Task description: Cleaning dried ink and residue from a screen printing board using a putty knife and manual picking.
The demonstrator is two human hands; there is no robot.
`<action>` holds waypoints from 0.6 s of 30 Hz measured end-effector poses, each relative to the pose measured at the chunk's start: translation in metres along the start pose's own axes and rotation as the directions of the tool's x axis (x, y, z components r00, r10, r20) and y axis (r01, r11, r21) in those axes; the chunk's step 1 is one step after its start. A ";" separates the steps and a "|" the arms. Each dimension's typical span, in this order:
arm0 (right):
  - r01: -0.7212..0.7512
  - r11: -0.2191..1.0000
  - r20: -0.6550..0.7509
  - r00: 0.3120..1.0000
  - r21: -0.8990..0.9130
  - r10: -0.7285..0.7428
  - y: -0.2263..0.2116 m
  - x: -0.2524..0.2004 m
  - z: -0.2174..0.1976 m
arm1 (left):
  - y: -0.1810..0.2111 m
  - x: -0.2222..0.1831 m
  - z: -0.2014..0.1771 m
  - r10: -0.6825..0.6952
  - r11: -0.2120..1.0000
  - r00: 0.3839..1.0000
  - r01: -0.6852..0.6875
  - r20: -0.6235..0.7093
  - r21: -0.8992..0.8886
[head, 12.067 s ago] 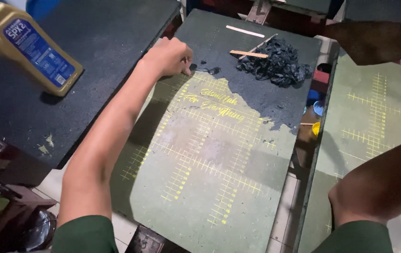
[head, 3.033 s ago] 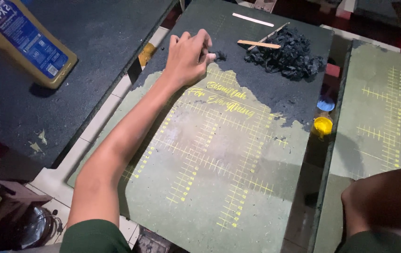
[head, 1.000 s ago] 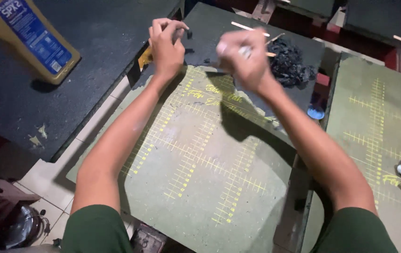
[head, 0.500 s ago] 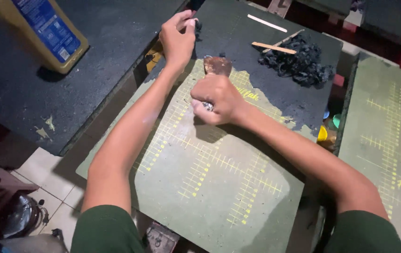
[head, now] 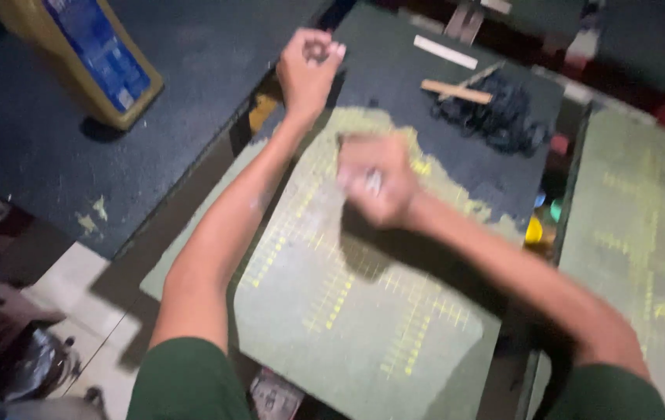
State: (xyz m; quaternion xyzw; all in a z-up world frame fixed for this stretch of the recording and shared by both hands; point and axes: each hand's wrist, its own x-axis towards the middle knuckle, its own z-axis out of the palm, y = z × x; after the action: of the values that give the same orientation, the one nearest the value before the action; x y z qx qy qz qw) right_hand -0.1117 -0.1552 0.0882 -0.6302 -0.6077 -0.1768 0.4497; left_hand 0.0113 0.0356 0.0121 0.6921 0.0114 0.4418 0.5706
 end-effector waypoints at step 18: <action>-0.130 0.990 0.017 0.991 -0.050 0.131 0.003 0.008 0.030 | 0.003 -0.001 0.001 0.151 0.958 0.970 -0.096 -0.190 0.271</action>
State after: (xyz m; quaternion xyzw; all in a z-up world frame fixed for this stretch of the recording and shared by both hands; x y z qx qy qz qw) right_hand -0.1176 -0.1264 0.0772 -0.6812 -0.5651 -0.1556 0.4386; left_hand 0.0102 0.0333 0.0139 0.7101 0.0853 0.5415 0.4419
